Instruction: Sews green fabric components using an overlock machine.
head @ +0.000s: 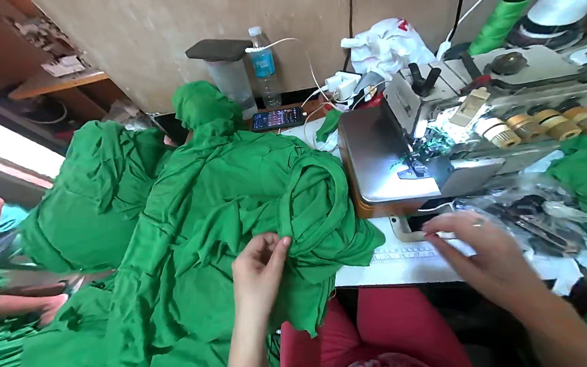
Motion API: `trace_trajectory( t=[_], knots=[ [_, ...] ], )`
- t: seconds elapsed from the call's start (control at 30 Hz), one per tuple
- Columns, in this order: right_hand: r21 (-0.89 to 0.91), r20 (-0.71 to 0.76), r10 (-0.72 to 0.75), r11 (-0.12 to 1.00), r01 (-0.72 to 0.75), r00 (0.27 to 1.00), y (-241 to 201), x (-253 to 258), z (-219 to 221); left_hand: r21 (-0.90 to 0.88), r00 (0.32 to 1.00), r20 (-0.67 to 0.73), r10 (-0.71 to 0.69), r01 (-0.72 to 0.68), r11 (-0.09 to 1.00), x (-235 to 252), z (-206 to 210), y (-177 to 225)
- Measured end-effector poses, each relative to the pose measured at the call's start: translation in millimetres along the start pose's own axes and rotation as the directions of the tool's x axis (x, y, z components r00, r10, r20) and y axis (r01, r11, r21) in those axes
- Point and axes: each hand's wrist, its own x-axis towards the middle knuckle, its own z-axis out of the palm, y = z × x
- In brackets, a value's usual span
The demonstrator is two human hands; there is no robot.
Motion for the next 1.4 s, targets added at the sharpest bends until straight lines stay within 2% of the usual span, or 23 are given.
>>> trace_trajectory(
  t=[0.1,0.2,0.27,0.37,0.5,0.57,0.63,0.7,0.77,0.83,0.9,0.97,1.03,1.1,1.2,1.3,1.33,1.4],
  knots=[
    [0.111,-0.021,-0.133,0.985,0.134,0.991,-35,19,34,-0.314,0.999,0.039,0.010,0.003,0.950,-5,3,4],
    [0.155,-0.019,-0.256,0.954,0.256,0.967,-75,38,55,-0.637,0.987,0.161,-0.006,0.109,0.763,-23,-1,13],
    [0.180,0.013,-0.314,0.935,0.307,0.949,-94,39,65,-0.741,0.981,0.194,0.028,0.128,0.659,-35,-4,17],
    [0.176,0.041,-0.361,0.921,0.349,0.932,-101,27,77,-0.764,0.991,0.129,0.022,0.085,0.639,-48,-14,10],
    [0.143,0.052,-0.325,0.938,0.315,0.944,-95,10,83,-0.690,0.994,0.109,-0.011,0.084,0.719,-58,-19,-5],
    [0.126,0.041,-0.303,0.947,0.296,0.952,-93,6,82,-0.582,0.983,0.168,0.069,0.042,0.812,-60,-18,-11],
    [0.104,0.035,-0.287,0.954,0.282,0.957,-92,6,76,-0.456,0.950,0.231,0.209,-0.084,0.886,-57,-17,-10],
    [0.084,0.012,-0.276,0.958,0.274,0.961,-90,12,68,-0.195,0.910,0.243,0.336,-0.294,0.936,-46,-17,1],
    [0.086,-0.027,-0.266,0.960,0.267,0.964,-86,22,58,0.145,0.853,0.259,0.452,-0.497,0.855,-27,-17,15],
    [0.166,-0.016,-0.226,0.960,0.225,0.974,-80,31,45,0.292,0.813,0.306,0.496,-0.576,0.764,-5,-17,24],
    [0.296,0.032,-0.148,0.946,0.132,0.988,-74,37,34,0.251,0.794,0.368,0.483,-0.585,0.771,15,-18,29],
    [0.421,0.110,-0.089,0.906,0.034,0.990,-68,40,23,0.133,0.766,0.442,0.466,-0.570,0.811,27,-18,35],
    [0.533,0.148,-0.082,0.846,-0.010,0.986,-65,41,19,0.034,0.730,0.491,0.475,-0.561,0.827,30,-15,42],
    [0.587,0.175,-0.094,0.809,-0.027,0.980,-65,40,19,0.000,0.727,0.495,0.475,-0.547,0.837,29,-10,48],
    [0.558,0.163,-0.129,0.829,0.016,0.978,-66,36,24,0.051,0.710,0.497,0.499,-0.598,0.800,22,-9,50],
    [0.511,0.183,-0.148,0.859,0.035,0.972,-66,27,29,0.098,0.676,0.568,0.469,-0.622,0.777,12,-19,45],
    [0.498,0.196,-0.155,0.866,0.038,0.968,-66,23,31,0.104,0.686,0.574,0.447,-0.603,0.791,11,-23,43],
    [0.443,0.195,-0.169,0.894,0.067,0.966,-68,17,38,0.162,0.759,0.504,0.412,-0.552,0.818,14,-26,43]
  ],
)
